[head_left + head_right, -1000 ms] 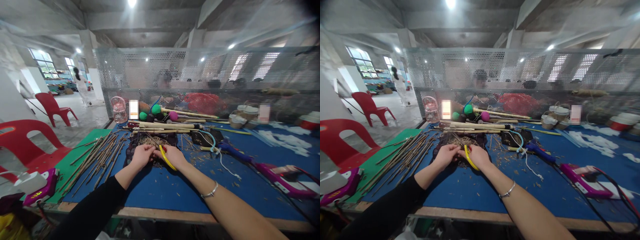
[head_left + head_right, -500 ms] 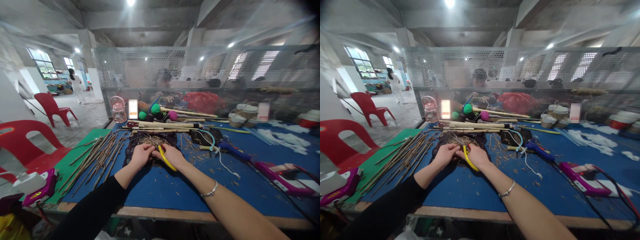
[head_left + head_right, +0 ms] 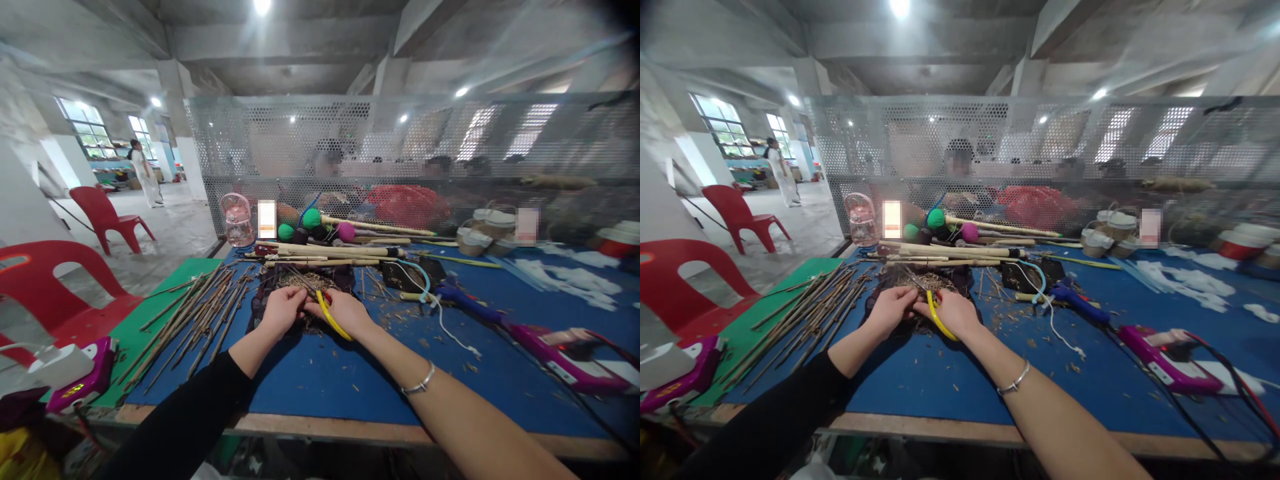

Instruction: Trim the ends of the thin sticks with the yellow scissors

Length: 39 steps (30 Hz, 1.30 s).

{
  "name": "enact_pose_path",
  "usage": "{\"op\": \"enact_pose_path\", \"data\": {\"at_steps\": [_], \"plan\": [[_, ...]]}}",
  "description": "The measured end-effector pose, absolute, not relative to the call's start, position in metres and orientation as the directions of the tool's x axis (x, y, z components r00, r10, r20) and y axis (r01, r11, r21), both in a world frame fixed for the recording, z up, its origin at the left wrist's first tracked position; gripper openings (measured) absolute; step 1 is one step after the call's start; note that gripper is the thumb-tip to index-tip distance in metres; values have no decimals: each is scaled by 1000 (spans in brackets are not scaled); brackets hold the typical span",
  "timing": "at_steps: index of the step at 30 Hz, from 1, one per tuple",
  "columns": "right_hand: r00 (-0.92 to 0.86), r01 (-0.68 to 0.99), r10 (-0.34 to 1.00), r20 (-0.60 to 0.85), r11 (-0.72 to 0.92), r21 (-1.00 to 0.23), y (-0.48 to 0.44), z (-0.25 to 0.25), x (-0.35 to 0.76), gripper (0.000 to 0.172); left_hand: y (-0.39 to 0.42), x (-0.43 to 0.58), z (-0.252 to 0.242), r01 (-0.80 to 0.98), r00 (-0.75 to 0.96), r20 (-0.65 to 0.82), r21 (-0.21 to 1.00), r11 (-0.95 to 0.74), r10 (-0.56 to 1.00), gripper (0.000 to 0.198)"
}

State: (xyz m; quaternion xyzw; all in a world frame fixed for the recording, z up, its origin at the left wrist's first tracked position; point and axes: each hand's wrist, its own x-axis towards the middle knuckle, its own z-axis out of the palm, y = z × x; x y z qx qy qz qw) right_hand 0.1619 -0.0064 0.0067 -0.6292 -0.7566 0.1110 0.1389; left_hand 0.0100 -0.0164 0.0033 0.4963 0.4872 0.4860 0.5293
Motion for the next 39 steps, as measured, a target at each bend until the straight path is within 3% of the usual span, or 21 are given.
{"op": "enact_pose_path", "data": {"at_steps": [14, 19, 23, 30, 39], "plan": [[-249, 875, 964, 95, 266, -404, -7, 4, 165, 65, -20, 13, 8, -5, 91, -59, 998, 59, 994, 22], [-252, 893, 964, 90, 267, -362, -6, 2, 167, 67, -19, 12, 5, 67, 94, -41, 997, 35, 995, 22], [-214, 919, 976, 33, 212, -332, -4, 2, 167, 58, -18, 11, 2, 110, 113, -5, 994, -8, 994, 24], [-195, 922, 981, -3, 182, -343, -5, 6, 163, 57, -18, 11, 4, -39, 109, -114, 992, 119, 988, 21], [-194, 929, 979, 67, 205, -307, -9, 8, 163, 68, -15, 12, 1, -78, 88, -27, 996, 34, 996, 17]]}}
